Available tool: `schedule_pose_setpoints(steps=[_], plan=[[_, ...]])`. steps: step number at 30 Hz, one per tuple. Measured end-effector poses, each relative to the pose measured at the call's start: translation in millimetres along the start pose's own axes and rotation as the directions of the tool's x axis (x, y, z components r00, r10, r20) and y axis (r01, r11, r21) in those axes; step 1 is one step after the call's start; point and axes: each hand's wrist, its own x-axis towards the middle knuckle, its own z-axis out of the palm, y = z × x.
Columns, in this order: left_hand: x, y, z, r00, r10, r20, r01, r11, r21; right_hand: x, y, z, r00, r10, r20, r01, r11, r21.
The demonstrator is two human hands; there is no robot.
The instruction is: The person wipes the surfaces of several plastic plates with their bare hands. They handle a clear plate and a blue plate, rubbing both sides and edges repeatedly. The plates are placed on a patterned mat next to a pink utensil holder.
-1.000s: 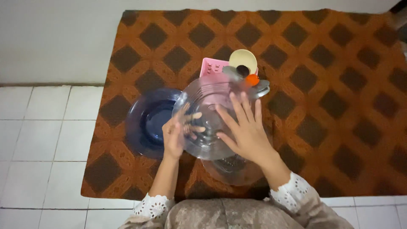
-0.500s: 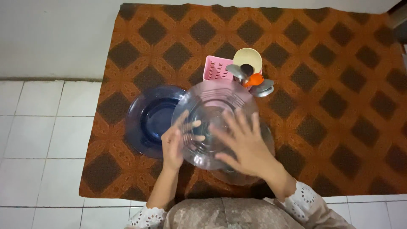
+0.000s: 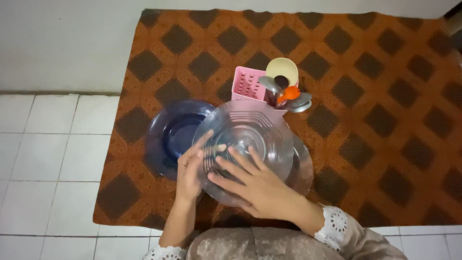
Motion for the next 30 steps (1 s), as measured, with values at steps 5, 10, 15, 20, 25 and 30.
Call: schedule_pose_setpoints(steps=[5, 10, 15, 20, 25, 30], plan=[[15, 10, 4, 0.975, 0.169, 0.143, -0.183, 0.979, 0.091, -4, -9, -18, 0.958, -0.081, -0.276, 0.095, 0.995, 0.039], [44, -3, -2, 0.919, 0.346, 0.188, -0.375, 0.913, 0.158, -38, 24, -2, 0.869, 0.012, -0.496, 0.297, 0.788, 0.539], [57, -2, 18, 0.995, 0.044, -0.092, -0.051, 0.995, -0.087, -14, 58, -23, 0.38, 0.731, -0.566, 0.101, 0.576, 0.811], [42, -63, 11, 0.976, -0.084, -0.202, 0.047, 0.982, -0.182, -11, 95, -8, 0.324, 0.493, -0.808, -0.049, 0.861, 0.506], [25, -38, 40, 0.917, -0.148, -0.371, 0.062, 0.97, -0.233, -6, 79, 1, 0.563, 0.143, -0.814, -0.157, 0.985, 0.065], [9, -25, 50, 0.863, -0.254, -0.437, 0.169, 0.96, -0.224, -9, 53, 31, 0.829, 0.009, -0.56, -0.178, 0.952, -0.249]])
